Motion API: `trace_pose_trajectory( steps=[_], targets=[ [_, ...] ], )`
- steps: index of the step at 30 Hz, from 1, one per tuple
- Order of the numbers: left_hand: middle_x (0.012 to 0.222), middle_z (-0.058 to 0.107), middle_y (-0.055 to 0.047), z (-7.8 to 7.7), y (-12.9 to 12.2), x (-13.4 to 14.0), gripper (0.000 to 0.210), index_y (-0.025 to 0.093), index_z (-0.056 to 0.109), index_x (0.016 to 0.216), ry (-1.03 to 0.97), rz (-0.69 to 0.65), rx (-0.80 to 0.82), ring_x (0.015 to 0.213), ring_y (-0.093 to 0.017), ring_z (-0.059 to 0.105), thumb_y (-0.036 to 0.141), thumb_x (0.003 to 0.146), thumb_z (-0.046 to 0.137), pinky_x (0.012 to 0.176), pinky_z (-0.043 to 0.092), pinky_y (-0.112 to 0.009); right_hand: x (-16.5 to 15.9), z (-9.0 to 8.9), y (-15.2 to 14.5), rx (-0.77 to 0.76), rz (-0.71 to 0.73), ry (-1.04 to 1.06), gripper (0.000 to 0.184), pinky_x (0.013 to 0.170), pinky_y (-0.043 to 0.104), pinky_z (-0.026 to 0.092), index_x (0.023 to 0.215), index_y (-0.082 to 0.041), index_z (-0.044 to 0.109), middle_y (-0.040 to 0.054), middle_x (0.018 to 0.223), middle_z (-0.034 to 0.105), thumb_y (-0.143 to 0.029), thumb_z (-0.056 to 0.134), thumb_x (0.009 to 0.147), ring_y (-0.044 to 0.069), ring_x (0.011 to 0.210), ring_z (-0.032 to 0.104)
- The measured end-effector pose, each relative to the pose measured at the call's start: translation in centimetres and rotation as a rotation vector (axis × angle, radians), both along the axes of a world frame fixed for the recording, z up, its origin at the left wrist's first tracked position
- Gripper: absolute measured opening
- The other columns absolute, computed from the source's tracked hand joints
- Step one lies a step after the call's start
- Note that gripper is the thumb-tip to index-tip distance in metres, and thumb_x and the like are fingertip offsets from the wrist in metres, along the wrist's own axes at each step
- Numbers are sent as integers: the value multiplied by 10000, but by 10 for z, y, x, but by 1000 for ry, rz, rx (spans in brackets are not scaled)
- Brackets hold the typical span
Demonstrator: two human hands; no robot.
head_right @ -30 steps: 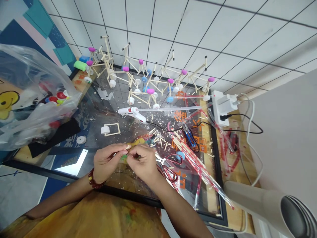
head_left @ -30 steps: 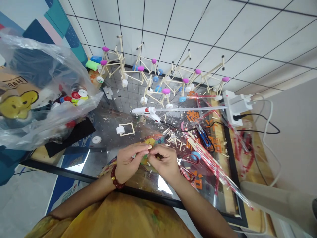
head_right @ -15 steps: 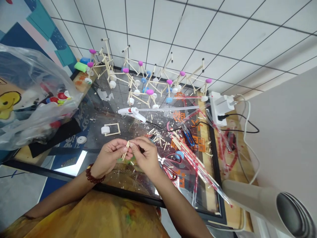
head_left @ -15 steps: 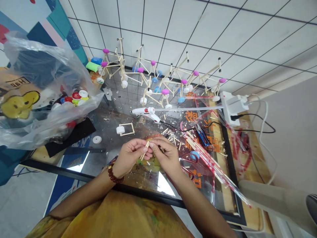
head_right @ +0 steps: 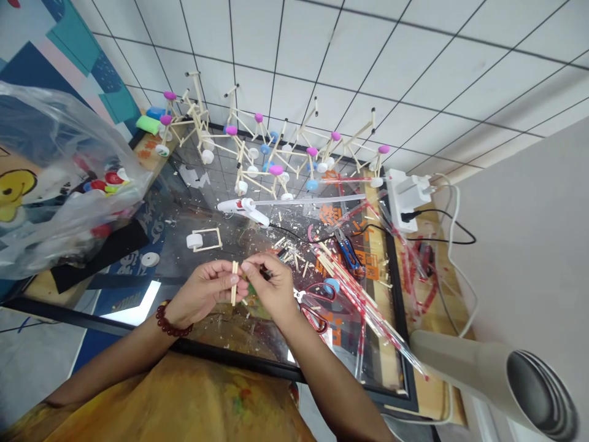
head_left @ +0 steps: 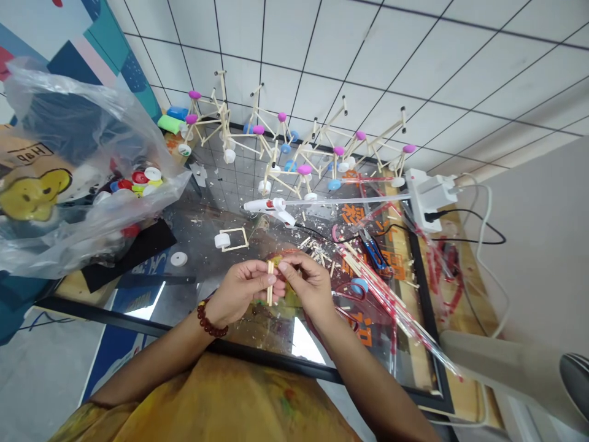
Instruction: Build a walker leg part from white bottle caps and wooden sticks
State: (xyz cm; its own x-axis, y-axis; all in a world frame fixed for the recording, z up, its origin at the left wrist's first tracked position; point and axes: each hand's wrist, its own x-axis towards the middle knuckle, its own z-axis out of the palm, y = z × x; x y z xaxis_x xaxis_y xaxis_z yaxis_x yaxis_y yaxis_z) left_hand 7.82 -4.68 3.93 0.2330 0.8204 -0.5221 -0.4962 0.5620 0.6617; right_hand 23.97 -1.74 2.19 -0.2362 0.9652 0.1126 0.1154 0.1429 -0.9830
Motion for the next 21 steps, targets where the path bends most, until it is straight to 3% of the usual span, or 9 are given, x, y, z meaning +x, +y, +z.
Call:
trace_pose_trajectory(
  steps=[3,5,10,15,21],
  targets=[
    [741,754,-55,4,5,-2,354,120,695,843,-18,140,-11,658,-148,716,293,608,895,643,588,-247,3,1,0,113,128,-56,526,846,358,522,1221,-254,594,58,1059,638,-370,798,750,199,918,609],
    [749,757,-57,7,9,-3,370,122,693,857,-22,163,-9,667,-157,723,285,597,900,655,591,-254,5,1,1,200,212,-132,748,953,409,491,1355,-273,494,89,1203,583,-365,843,701,239,1075,579],
    [769,762,-67,10,14,-1,358,122,689,860,17,127,19,696,-177,736,294,617,888,616,582,-243,7,1,1,304,212,-213,672,1009,432,460,1392,-291,459,99,1264,563,-329,769,797,258,1178,544],
    [742,755,-64,8,16,1,340,106,695,840,37,89,54,659,-153,722,280,620,887,594,567,-220,6,-3,0,266,208,-224,690,960,421,489,1399,-270,449,102,1225,607,-344,773,794,262,1128,579],
    [802,770,-64,2,16,-1,339,114,693,823,22,139,24,674,-158,733,274,604,896,651,592,-250,8,-10,1,216,209,-220,798,952,415,507,1435,-268,411,91,1187,626,-344,813,749,251,1077,618]
  ],
)
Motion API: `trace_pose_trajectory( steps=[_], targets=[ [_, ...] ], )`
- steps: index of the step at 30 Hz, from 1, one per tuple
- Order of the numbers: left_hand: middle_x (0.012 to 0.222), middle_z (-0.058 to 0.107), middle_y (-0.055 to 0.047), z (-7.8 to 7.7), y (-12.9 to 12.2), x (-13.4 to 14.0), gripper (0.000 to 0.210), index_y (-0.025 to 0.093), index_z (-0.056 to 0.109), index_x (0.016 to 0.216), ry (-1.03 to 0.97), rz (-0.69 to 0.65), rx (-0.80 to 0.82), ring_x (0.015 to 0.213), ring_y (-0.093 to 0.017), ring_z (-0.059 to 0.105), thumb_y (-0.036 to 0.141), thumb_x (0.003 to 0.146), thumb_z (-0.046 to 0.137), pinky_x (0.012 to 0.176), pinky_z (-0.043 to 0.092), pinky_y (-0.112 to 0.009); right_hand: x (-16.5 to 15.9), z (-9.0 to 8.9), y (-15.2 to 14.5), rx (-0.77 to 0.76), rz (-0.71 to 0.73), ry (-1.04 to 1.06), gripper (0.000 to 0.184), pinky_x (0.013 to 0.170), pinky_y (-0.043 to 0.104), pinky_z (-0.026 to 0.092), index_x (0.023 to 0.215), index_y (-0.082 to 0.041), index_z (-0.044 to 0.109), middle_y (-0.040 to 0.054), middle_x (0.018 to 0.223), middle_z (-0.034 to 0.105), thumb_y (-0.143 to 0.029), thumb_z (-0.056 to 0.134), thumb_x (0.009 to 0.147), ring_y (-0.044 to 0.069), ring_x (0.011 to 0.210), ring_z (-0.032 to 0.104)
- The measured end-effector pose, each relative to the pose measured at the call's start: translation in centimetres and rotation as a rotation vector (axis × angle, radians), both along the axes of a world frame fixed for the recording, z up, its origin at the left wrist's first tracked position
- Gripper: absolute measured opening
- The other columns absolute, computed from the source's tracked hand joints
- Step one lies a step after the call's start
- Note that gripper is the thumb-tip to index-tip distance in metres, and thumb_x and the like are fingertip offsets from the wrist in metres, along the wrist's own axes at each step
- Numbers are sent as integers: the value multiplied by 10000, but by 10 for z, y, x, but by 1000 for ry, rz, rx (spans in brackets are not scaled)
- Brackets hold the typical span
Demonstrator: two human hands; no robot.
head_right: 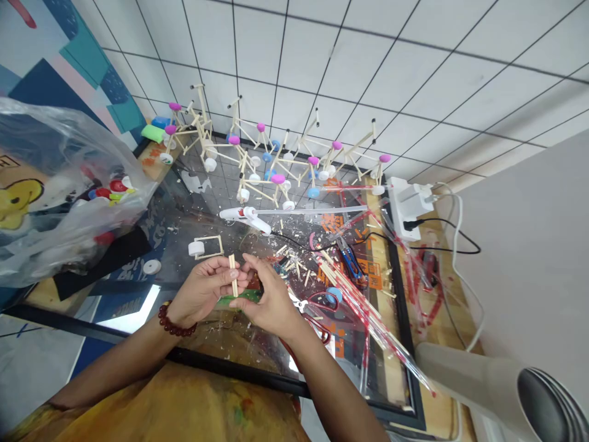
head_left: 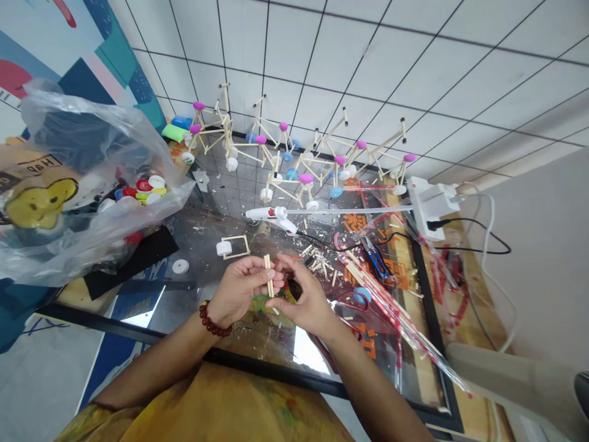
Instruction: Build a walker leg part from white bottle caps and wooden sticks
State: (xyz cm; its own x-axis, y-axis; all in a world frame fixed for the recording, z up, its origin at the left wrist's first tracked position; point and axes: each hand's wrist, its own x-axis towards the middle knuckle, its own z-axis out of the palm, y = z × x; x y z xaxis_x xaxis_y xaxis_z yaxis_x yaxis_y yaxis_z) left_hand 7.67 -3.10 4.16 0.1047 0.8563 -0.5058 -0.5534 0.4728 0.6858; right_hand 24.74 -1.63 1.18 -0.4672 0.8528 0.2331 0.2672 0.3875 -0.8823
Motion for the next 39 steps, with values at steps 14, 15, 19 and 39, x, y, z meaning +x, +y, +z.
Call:
trace_pose_trajectory(
  steps=[14,15,19,39],
  targets=[
    [782,769,-61,0,-5,0,307,114,654,709,-23,-17,-6,643,-139,718,244,587,903,624,578,-232,5,9,5,-24,164,-12,779,1032,457,462,1418,-253,458,127,1313,568,-405,810,740,290,1216,549],
    [791,771,-65,1,-5,0,299,112,668,713,-22,-23,-3,632,-131,711,240,584,905,616,573,-225,7,12,6,-45,203,15,750,1041,454,454,1403,-250,479,125,1322,563,-427,801,749,289,1232,539],
    [722,749,-46,-1,-7,-2,267,115,702,704,-32,-73,19,569,-116,678,246,586,903,567,556,-220,8,20,8,-127,151,78,376,1004,410,483,1291,-261,592,90,1233,634,-368,605,931,234,1172,591],
    [846,775,-55,-8,-16,-1,91,219,799,847,701,-97,496,768,-177,695,241,793,729,750,544,-277,5,15,6,-74,-47,105,129,806,318,539,987,-241,716,36,922,725,-248,598,937,170,880,681]
  ],
)
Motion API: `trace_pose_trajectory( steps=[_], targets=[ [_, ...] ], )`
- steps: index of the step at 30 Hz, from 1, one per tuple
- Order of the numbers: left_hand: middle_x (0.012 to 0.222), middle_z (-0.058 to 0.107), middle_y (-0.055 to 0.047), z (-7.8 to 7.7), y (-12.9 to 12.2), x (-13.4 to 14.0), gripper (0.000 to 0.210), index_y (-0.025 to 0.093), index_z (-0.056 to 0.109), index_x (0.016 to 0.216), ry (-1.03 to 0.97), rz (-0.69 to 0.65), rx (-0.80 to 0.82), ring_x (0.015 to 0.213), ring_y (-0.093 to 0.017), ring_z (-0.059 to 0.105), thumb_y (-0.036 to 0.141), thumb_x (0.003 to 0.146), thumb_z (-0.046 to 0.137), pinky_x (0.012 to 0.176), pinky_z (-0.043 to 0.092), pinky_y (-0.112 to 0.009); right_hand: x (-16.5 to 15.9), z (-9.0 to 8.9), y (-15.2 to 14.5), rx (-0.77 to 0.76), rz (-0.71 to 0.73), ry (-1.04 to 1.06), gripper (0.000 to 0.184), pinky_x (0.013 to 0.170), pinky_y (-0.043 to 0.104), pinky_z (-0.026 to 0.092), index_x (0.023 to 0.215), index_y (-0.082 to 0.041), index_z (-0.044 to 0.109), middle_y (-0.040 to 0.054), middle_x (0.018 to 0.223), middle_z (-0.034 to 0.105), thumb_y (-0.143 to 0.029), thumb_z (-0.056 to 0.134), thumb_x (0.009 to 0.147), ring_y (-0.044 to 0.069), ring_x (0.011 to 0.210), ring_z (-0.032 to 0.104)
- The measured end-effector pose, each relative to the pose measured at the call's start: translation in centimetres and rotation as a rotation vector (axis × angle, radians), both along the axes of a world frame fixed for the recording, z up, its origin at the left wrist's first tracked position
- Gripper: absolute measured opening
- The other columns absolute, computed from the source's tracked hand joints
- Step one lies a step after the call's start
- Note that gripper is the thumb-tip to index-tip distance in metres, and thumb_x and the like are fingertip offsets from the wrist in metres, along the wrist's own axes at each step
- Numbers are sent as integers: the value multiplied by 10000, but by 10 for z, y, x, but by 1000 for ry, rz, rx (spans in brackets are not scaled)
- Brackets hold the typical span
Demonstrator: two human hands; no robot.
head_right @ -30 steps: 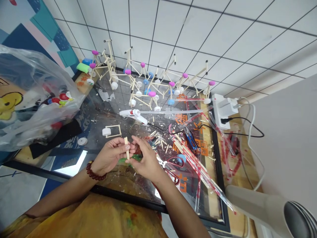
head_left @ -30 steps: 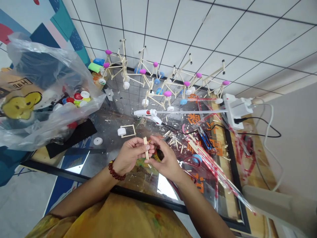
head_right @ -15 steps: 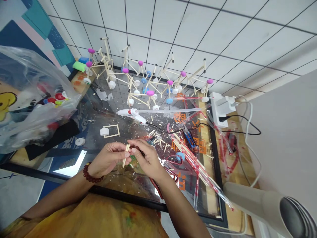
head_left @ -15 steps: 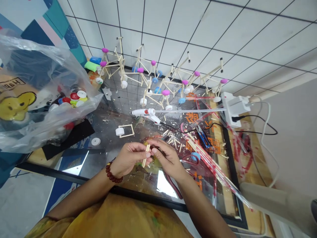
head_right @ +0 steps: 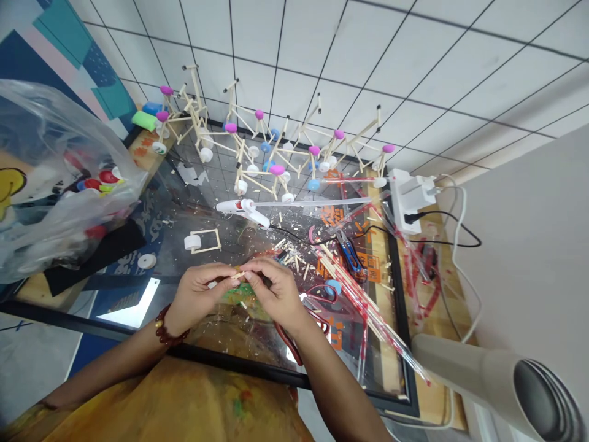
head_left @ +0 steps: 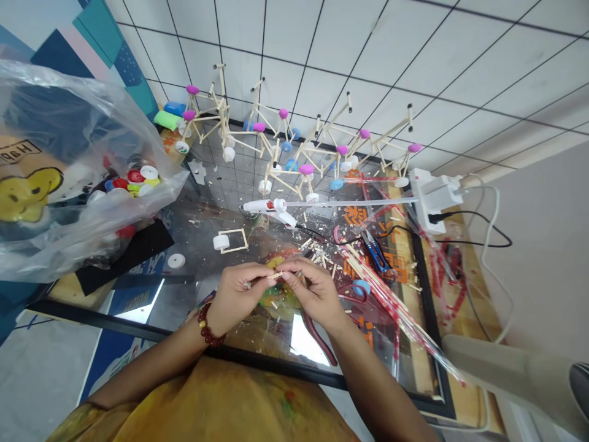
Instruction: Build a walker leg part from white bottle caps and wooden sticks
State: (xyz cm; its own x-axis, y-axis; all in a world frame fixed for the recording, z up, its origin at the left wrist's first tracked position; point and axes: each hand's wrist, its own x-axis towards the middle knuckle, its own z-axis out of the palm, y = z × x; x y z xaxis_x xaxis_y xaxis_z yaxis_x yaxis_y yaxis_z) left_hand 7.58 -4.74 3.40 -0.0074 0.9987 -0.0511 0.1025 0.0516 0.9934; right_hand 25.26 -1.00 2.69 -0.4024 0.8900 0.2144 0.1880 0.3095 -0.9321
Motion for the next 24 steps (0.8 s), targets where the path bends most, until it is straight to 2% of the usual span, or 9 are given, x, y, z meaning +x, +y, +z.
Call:
trace_pose_trajectory(
  steps=[6,10,13,16,18,20,22,24],
  targets=[
    [975,761,-59,-6,-4,-6,296,241,764,1014,419,-61,343,892,-188,682,105,877,540,817,523,-293,2,4,0,62,18,-25,112,775,298,522,969,-222,696,34,890,711,-192,595,929,156,839,669],
    [985,745,-62,-10,-2,-9,345,210,717,1075,667,-72,578,910,-202,643,62,884,470,838,513,-339,6,8,2,196,64,-145,120,748,304,479,951,-222,646,26,861,694,-164,542,946,158,810,637],
    [969,744,-66,-8,0,-7,290,187,702,1049,781,-68,679,898,-203,630,82,904,474,840,514,-348,7,9,2,317,82,-262,121,737,336,427,899,-219,587,25,812,670,-154,495,943,177,772,597],
    [968,745,-77,-6,2,-4,267,163,692,1035,795,-89,729,888,-202,635,76,908,474,846,518,-351,5,8,-1,377,34,-356,118,738,363,391,854,-215,524,32,773,620,-156,452,926,196,739,551],
    [963,746,-83,-5,1,-3,267,159,694,1029,737,-102,723,881,-197,649,77,911,470,841,520,-346,2,6,-5,370,4,-366,121,742,364,387,861,-215,502,36,778,595,-158,418,927,201,745,537],
    [962,748,-79,-5,-1,-2,260,170,704,1021,610,-125,628,875,-181,670,96,921,475,812,528,-313,0,6,-7,319,0,-327,138,732,347,392,878,-215,495,32,787,585,-162,387,947,194,749,539],
    [922,751,-61,-4,-2,0,218,183,716,989,405,-128,415,834,-157,691,150,934,508,769,539,-272,-2,6,-9,258,-4,-301,147,720,331,396,884,-214,494,31,799,585,-178,377,965,187,756,545],
    [866,753,-45,-3,-2,3,162,183,719,961,130,-74,144,766,-140,705,234,926,570,740,558,-254,-2,5,-9,245,-25,-337,147,715,332,390,875,-212,496,36,803,585,-195,383,968,192,759,540]
  ],
)
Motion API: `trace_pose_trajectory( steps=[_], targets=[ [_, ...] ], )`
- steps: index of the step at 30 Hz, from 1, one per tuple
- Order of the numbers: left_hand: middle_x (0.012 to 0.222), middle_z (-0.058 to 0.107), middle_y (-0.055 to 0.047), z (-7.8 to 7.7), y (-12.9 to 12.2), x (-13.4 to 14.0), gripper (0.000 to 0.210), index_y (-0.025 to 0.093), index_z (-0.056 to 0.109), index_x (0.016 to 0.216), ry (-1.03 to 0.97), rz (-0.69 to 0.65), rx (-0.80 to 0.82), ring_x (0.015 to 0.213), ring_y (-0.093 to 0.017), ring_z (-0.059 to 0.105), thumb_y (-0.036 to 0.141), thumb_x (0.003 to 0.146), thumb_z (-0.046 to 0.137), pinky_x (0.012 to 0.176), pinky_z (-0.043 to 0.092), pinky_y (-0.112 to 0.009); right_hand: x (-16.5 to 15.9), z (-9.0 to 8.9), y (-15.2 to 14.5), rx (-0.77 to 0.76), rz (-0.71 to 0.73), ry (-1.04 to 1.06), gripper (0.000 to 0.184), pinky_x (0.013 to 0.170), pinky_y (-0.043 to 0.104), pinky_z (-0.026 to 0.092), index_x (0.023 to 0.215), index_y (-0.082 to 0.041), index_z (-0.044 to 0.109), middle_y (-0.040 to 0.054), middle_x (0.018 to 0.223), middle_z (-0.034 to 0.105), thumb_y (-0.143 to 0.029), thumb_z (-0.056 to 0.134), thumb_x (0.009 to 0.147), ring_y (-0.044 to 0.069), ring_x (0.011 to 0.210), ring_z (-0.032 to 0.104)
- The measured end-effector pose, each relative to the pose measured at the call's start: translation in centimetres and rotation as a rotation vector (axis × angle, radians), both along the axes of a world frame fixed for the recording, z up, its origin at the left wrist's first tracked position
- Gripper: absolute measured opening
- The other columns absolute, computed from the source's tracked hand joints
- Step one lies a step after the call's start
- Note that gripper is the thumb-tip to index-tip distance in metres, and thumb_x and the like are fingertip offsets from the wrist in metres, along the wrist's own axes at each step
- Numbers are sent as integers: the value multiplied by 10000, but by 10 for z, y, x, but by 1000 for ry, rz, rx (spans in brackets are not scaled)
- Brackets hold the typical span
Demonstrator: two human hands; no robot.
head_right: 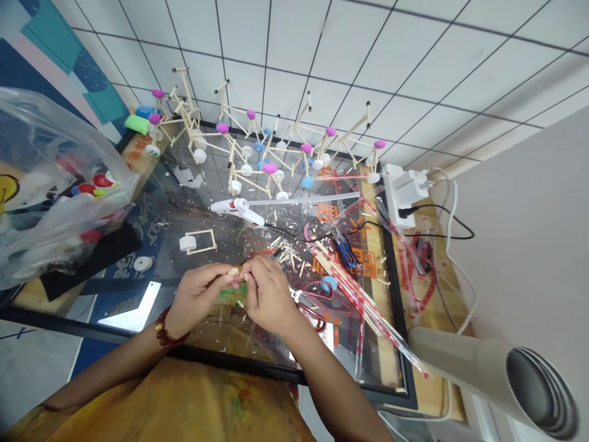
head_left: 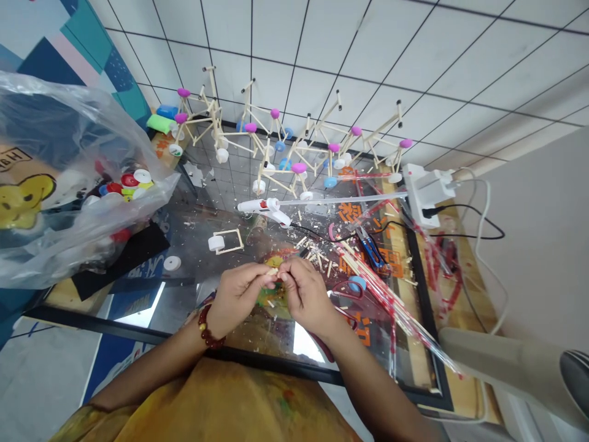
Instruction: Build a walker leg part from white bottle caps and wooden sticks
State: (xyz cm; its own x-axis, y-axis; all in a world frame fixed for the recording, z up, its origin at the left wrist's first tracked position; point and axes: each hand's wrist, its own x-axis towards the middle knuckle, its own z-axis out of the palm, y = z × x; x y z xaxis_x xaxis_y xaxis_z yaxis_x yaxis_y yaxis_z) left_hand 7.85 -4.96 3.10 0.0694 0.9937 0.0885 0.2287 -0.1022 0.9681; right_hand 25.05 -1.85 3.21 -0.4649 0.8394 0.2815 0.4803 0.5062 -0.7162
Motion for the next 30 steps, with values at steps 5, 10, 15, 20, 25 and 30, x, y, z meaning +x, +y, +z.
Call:
trace_pose_trajectory(
  steps=[5,10,15,20,25,30],
  targets=[
    [790,747,-48,6,6,5,283,143,709,918,-615,99,-459,637,-140,705,395,794,742,658,599,-272,3,-1,2,0,-12,-89,184,683,331,362,819,-206,503,30,766,565,-218,394,967,186,724,514],
    [728,733,-46,12,10,4,347,117,713,871,-758,95,-619,611,-131,692,381,686,841,610,600,-249,2,0,3,29,-56,2,254,639,305,392,689,-217,475,-1,673,530,-220,491,942,157,654,518],
    [770,751,-63,11,11,0,324,112,713,873,-807,46,-708,655,-141,709,335,684,851,652,609,-260,0,0,5,32,-53,207,132,806,347,503,979,-218,633,66,961,662,-150,566,887,199,927,625],
    [776,762,-66,9,13,-3,332,115,689,864,-871,100,-751,676,-158,726,302,659,871,687,612,-279,4,-2,8,68,-132,268,137,711,331,504,779,-232,575,7,786,621,-165,690,812,179,762,626],
    [824,772,-74,7,13,-4,319,121,664,879,-912,165,-739,730,-167,741,264,674,862,730,599,-271,4,-4,7,87,53,130,710,1025,502,446,1338,-231,449,137,1303,521,-277,783,713,305,1221,519],
    [828,773,-81,6,11,0,354,117,653,887,-900,139,-713,735,-176,743,287,663,868,716,590,-265,-1,-15,3,90,60,27,893,1097,532,383,1514,-257,238,150,1438,428,-374,746,789,326,1335,424]
  ],
)
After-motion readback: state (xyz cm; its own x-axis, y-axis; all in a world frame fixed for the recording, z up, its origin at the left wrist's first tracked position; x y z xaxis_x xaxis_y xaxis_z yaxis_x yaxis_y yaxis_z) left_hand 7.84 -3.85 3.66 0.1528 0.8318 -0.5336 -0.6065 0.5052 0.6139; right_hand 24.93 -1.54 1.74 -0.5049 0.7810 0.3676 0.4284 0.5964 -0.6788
